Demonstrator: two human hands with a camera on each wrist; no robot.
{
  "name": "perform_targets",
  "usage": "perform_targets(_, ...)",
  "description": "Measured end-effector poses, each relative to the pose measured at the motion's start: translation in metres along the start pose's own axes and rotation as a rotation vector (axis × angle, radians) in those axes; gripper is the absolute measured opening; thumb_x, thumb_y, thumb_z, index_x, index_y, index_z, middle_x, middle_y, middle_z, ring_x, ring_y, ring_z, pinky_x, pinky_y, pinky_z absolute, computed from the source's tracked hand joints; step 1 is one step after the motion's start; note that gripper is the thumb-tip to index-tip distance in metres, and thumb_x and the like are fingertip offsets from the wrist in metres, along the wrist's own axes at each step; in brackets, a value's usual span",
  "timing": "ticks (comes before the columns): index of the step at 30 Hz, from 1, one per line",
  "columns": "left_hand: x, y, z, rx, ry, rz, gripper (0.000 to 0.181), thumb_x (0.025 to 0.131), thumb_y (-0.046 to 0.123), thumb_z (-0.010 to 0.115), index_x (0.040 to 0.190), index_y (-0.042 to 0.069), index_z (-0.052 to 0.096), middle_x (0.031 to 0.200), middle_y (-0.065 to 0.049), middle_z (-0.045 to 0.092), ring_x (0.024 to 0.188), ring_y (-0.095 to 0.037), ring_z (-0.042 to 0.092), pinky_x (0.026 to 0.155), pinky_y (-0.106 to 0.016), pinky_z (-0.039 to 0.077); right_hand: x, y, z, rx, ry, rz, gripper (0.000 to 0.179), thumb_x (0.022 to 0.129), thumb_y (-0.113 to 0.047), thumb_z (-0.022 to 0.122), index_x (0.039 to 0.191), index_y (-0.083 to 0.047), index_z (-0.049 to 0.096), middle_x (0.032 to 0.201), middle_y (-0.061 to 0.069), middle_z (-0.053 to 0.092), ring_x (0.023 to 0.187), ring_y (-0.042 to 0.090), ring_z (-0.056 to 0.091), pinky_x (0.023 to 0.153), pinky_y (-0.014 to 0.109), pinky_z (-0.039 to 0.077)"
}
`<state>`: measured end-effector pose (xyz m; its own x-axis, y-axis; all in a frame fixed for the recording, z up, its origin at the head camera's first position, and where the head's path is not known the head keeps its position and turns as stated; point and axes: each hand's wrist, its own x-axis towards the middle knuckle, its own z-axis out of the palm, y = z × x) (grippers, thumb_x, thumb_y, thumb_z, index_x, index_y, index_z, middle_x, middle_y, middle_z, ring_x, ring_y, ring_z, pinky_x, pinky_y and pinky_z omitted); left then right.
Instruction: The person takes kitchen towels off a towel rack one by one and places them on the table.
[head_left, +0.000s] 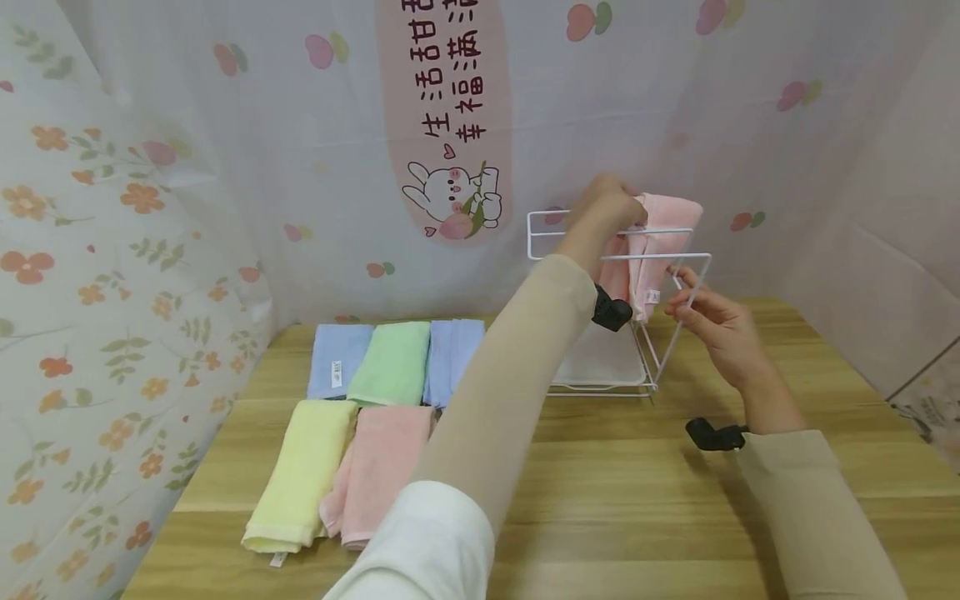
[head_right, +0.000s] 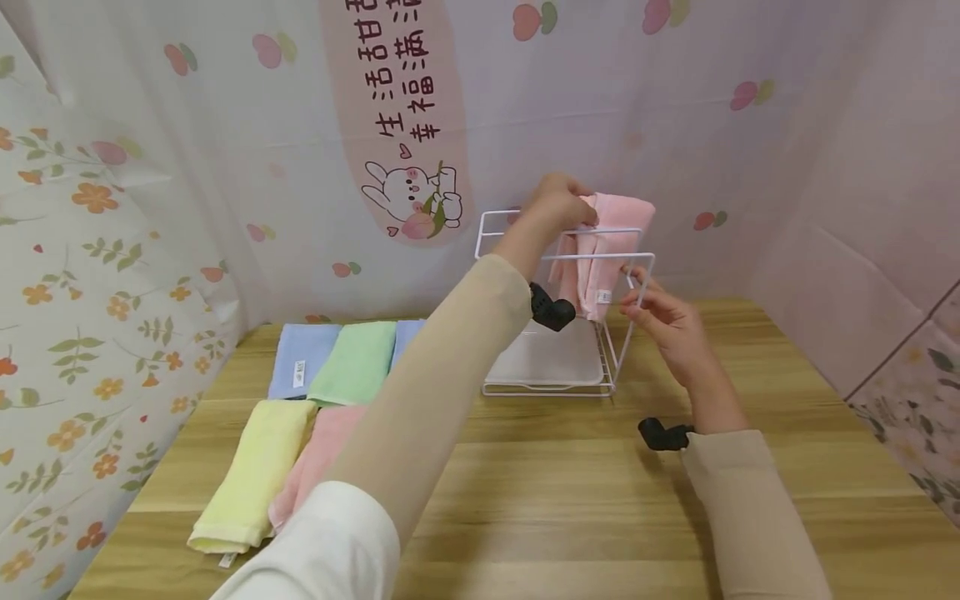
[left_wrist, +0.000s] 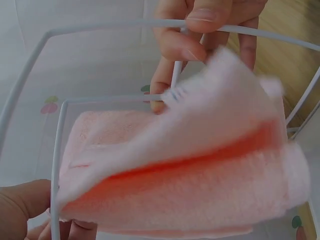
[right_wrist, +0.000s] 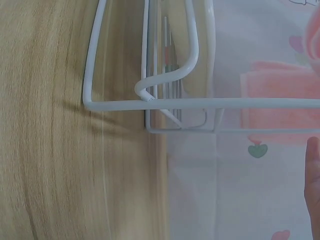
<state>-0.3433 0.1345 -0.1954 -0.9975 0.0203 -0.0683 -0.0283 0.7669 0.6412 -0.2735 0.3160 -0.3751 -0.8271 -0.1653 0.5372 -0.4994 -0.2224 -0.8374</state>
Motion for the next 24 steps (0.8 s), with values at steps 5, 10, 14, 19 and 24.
perform_targets(5, 0.002, -0.006, -0.003, -0.127, -0.01, 0.077, 0.036, 0.083, 0.027, 0.077, 0.116, 0.04, 0.071, 0.117, 0.021, 0.065, 0.087, -0.004, 0.057, 0.066, -0.02, 0.044, 0.0, 0.0, 0.0, 0.002, 0.005, -0.01, 0.017, 0.097, 0.006, 0.056, 0.102, -0.001, 0.071, 0.147, -0.003, 0.052, 0.141, 0.003, 0.04, 0.092, 0.017, 0.051)
perform_targets(10, 0.001, -0.01, -0.007, -0.337, -0.008, 0.164, 0.031, 0.086, 0.026, 0.077, 0.114, 0.037, 0.072, 0.129, 0.02, 0.062, 0.112, -0.001, 0.056, 0.087, -0.02, 0.046, 0.0, -0.001, 0.0, -0.004, 0.007, -0.01, 0.018, 0.097, 0.006, 0.056, 0.102, -0.002, 0.071, 0.148, -0.002, 0.051, 0.145, 0.006, 0.036, 0.094, 0.017, 0.05)
perform_targets(14, 0.0, -0.012, -0.008, -0.466, -0.033, 0.204, 0.032, 0.086, 0.02, 0.078, 0.114, 0.034, 0.073, 0.134, 0.016, 0.062, 0.119, 0.002, 0.057, 0.093, -0.015, 0.047, -0.002, -0.001, 0.0, -0.011, 0.005, 0.01, 0.018, 0.097, 0.004, 0.056, 0.103, -0.002, 0.071, 0.156, 0.002, 0.043, 0.149, 0.01, 0.03, 0.097, 0.017, 0.049)
perform_targets(19, -0.002, -0.015, -0.007, -0.622, 0.001, 0.25, 0.033, 0.086, 0.015, 0.079, 0.115, 0.028, 0.072, 0.129, 0.008, 0.068, 0.114, 0.002, 0.063, 0.084, -0.011, 0.05, -0.005, 0.001, -0.001, -0.022, 0.003, 0.029, 0.017, 0.098, 0.002, 0.056, 0.104, -0.002, 0.071, 0.162, 0.007, 0.032, 0.152, 0.013, 0.025, 0.099, 0.016, 0.047)
perform_targets(24, -0.004, -0.019, -0.01, -0.765, 0.047, 0.33, 0.034, 0.085, 0.01, 0.078, 0.116, 0.023, 0.072, 0.12, 0.002, 0.073, 0.102, 0.003, 0.067, 0.077, -0.01, 0.052, -0.005, 0.001, -0.002, -0.027, 0.001, 0.023, 0.017, 0.098, 0.003, 0.056, 0.105, -0.002, 0.071, 0.161, 0.006, 0.034, 0.152, 0.015, 0.023, 0.098, 0.016, 0.047)
